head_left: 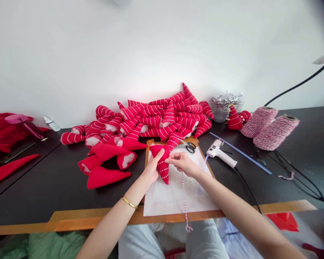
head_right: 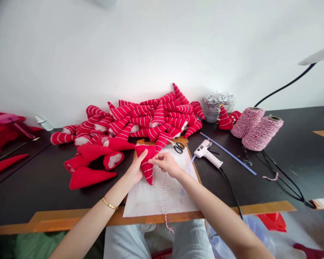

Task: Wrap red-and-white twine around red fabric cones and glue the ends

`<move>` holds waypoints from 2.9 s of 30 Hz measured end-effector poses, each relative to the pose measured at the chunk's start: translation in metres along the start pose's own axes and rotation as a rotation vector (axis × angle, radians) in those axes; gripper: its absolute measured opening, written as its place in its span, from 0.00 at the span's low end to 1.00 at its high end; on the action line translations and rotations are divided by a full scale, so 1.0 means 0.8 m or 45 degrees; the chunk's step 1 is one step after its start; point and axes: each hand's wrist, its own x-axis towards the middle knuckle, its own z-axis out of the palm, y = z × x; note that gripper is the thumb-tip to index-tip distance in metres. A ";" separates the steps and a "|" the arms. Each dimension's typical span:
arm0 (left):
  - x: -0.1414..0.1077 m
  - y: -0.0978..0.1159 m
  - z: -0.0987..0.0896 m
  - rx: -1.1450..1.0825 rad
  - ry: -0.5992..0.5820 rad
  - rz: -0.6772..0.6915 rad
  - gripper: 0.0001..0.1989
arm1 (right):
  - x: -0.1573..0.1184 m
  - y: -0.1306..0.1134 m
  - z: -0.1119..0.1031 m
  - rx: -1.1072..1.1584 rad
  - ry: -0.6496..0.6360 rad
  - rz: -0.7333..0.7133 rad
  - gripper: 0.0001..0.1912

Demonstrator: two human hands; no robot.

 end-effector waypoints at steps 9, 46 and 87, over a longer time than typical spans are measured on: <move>-0.002 0.012 0.002 -0.124 -0.002 -0.232 0.21 | 0.006 0.003 -0.011 0.150 -0.074 0.068 0.23; 0.008 0.010 -0.007 -0.186 0.133 -0.073 0.21 | 0.008 0.004 -0.024 0.191 -0.231 0.131 0.22; -0.002 -0.002 0.000 0.019 -0.035 -0.038 0.23 | 0.005 0.003 -0.006 0.015 -0.003 -0.052 0.23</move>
